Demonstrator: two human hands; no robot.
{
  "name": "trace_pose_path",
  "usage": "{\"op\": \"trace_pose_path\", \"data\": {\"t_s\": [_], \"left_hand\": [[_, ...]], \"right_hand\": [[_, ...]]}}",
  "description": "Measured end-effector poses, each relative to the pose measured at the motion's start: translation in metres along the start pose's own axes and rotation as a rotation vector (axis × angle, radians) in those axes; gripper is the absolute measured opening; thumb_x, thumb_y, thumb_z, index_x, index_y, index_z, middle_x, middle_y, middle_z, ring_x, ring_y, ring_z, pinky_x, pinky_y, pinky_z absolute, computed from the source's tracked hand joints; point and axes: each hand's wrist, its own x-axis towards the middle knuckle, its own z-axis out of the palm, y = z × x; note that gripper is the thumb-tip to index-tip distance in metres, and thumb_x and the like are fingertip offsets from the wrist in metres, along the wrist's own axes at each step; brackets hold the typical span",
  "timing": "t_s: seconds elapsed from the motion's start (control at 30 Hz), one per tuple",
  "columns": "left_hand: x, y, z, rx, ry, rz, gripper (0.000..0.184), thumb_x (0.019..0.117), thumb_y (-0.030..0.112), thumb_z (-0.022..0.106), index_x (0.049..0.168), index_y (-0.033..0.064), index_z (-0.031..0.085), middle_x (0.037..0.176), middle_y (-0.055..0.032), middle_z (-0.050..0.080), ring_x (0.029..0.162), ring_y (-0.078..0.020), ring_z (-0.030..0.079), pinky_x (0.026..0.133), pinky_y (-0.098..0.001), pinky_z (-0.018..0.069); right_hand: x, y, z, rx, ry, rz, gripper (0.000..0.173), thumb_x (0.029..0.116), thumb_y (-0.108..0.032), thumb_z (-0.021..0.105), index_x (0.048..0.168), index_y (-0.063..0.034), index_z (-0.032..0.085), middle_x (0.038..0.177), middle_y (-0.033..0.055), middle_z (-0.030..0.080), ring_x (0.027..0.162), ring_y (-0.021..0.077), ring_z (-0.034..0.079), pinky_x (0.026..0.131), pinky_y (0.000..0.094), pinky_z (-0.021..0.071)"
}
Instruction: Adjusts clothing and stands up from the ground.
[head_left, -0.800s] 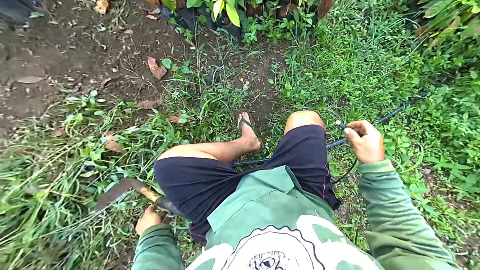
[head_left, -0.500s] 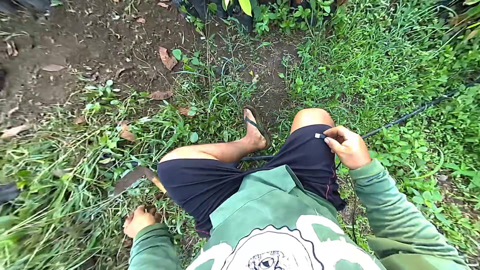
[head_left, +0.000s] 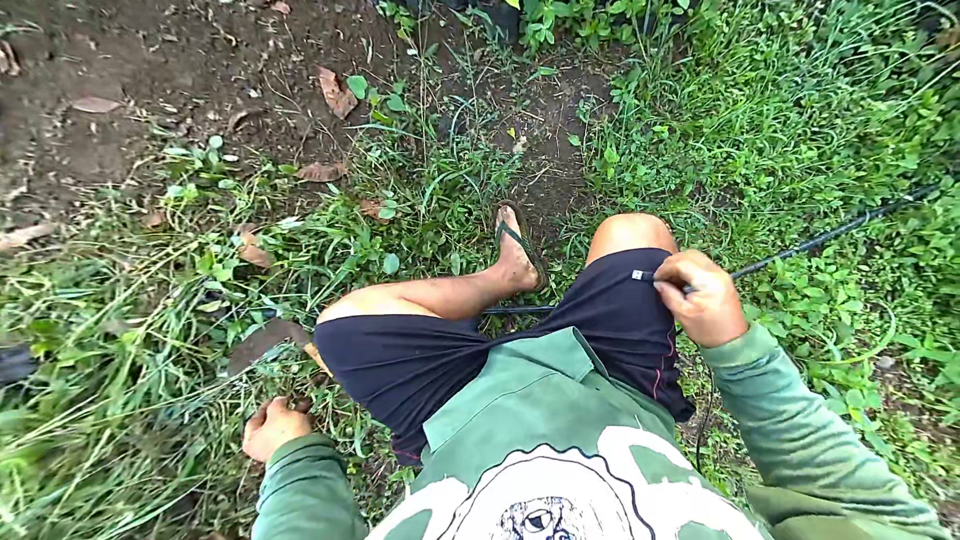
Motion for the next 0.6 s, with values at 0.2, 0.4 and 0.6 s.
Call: {"op": "trace_pose_path", "data": {"t_s": [0.2,0.4,0.6], "left_hand": [[0.000,0.014,-0.002,-0.115,0.012,0.011,0.041,0.1052,0.026,0.053,0.141,0.0068,0.057,0.124,-0.0137,0.066,0.092,-0.0176,0.067,0.083,-0.0380,0.0569],[-0.025,0.089,-0.019,-0.279,0.062,0.350,0.037,0.1048,0.015,0.050,0.138,-0.0012,0.055,0.117,-0.0113,0.064,0.086,-0.0090,0.063,0.080,-0.0267,0.0552],[-0.076,0.168,-0.016,-0.305,-0.041,0.714,0.044,0.0995,0.014,0.053,0.139,-0.0055,0.052,0.128,-0.0161,0.062,0.103,-0.0128,0.063,0.092,-0.0285,0.0530]], "right_hand": [[-0.004,0.000,-0.004,0.056,-0.098,0.165,0.023,0.0883,-0.008,0.073,0.111,-0.0082,0.071,0.101,0.0064,0.069,0.082,0.0156,0.068,0.075,0.0378,0.0610],[0.001,-0.010,-0.007,-0.091,-0.114,-0.009,0.013,0.0858,-0.001,0.070,0.097,-0.0073,0.074,0.102,0.0095,0.070,0.094,0.0233,0.068,0.082,0.0470,0.0584],[-0.003,0.024,-0.016,-0.228,-0.079,-0.143,0.012,0.0913,-0.006,0.064,0.094,-0.0088,0.075,0.104,0.0107,0.073,0.099,0.0301,0.069,0.085,0.0594,0.0521]]}}
